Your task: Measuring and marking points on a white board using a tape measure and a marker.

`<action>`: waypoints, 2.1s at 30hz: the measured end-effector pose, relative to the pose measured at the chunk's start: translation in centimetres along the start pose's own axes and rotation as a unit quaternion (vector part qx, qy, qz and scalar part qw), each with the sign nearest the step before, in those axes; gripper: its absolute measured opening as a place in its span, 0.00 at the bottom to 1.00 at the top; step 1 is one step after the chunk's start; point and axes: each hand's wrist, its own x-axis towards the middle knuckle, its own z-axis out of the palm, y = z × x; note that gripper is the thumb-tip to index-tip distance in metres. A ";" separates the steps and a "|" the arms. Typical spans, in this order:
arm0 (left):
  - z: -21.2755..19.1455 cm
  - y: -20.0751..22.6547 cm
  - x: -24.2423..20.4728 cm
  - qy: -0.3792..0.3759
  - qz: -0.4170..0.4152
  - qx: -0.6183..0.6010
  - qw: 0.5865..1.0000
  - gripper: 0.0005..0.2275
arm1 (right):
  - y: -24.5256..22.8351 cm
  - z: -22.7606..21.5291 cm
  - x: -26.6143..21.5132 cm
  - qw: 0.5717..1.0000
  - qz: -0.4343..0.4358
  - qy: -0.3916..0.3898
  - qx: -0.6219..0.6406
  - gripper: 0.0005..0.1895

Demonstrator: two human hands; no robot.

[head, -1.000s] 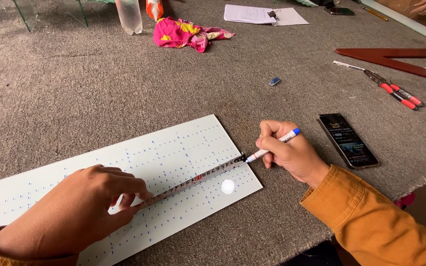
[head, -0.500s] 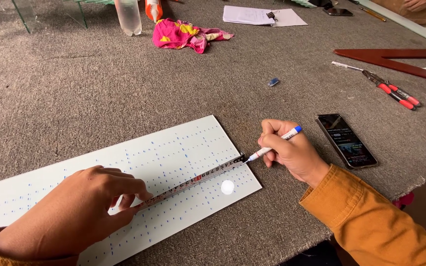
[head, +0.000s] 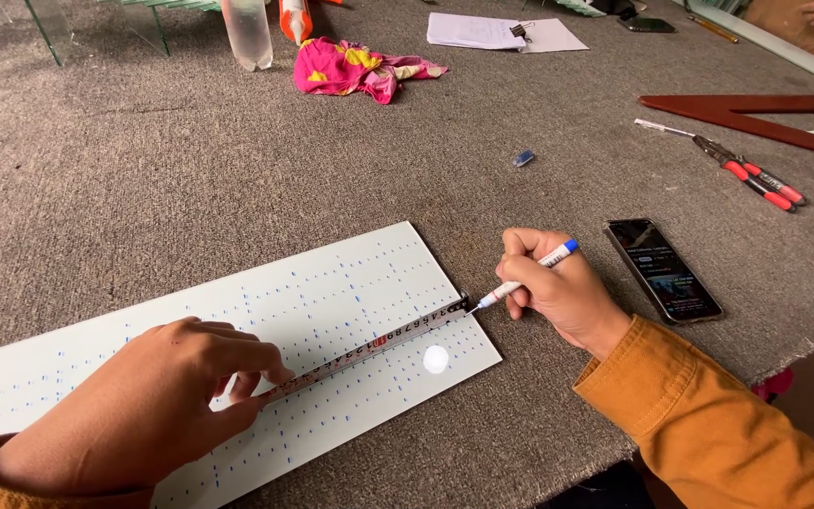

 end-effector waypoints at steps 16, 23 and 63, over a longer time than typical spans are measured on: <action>0.2 -0.2 0.0 0.002 0.002 -0.007 1.000 0.14 | -0.4 0.0 -0.2 1.000 0.003 -0.018 -0.012 0.18; -0.2 -1.5 1.0 -0.057 -0.033 0.044 0.997 0.13 | -0.3 -0.3 0.9 0.997 0.011 -0.006 0.078 0.18; -6.1 5.9 -0.7 0.093 0.022 0.087 0.992 0.07 | 2.3 -3.0 2.8 0.984 0.053 0.005 0.168 0.15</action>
